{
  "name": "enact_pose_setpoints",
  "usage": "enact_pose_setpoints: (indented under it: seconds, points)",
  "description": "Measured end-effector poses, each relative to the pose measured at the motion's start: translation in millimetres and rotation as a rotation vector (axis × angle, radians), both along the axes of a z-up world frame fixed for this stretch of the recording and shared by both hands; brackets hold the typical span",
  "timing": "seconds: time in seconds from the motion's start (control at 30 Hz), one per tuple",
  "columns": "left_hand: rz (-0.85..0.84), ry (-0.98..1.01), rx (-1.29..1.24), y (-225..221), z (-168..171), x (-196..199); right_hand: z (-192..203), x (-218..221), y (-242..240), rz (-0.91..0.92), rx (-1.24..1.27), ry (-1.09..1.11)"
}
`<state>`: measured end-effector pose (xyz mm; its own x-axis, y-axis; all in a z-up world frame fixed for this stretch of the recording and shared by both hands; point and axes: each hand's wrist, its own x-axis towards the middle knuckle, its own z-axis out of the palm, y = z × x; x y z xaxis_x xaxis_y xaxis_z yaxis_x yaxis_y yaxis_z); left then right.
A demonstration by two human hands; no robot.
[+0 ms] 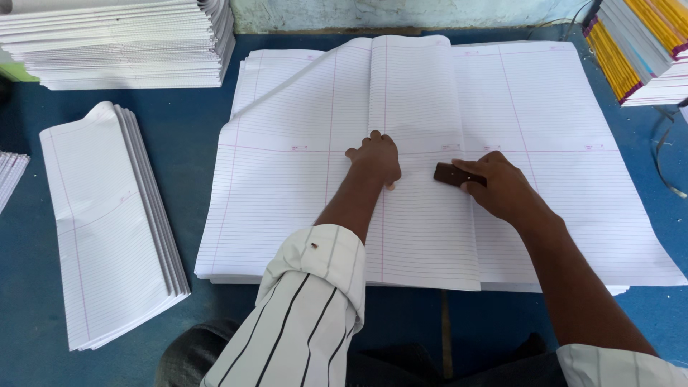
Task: The person folds large lined paper sheets in half, presses the crease with a wooden block, and stacks the folded sheets. The person repeats this process for multiple sheets, using the block to flatten each fold before stacking.
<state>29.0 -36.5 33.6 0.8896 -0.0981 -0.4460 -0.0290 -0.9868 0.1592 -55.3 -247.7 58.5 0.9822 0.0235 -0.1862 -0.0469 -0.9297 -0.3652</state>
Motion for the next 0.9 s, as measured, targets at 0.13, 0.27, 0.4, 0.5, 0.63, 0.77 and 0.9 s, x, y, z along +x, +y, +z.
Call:
enact_pose_setpoints:
  seconds: [0.13,0.27,0.4,0.5,0.63,0.77,0.9]
  points:
    - [-0.001,-0.004,0.012,-1.3,5.3,-2.4,-5.3,-2.0,0.2,-0.043,0.028,0.02]
    - [-0.018,-0.025,0.005,-3.7,6.7,-5.9,-11.5,-1.9,-1.0,-0.065,0.044,0.006]
    - [-0.056,-0.003,0.04,-12.1,5.3,-2.5,-16.5,1.2,-3.4,-0.098,0.046,-0.005]
    - [-0.038,-0.013,0.038,-16.2,2.6,2.3,-21.6,7.8,-5.8,-0.074,0.0,-0.03]
    - [-0.057,-0.025,0.057,-16.4,0.3,4.0,-28.4,18.5,-10.8,-0.036,-0.017,-0.079]
    - [-0.063,0.006,0.082,-18.0,2.9,4.9,-31.1,27.7,-12.6,-0.045,0.001,-0.075]
    - [-0.068,0.031,0.098,-18.8,6.2,5.8,-28.0,40.2,-7.9,-0.054,-0.051,-0.09]
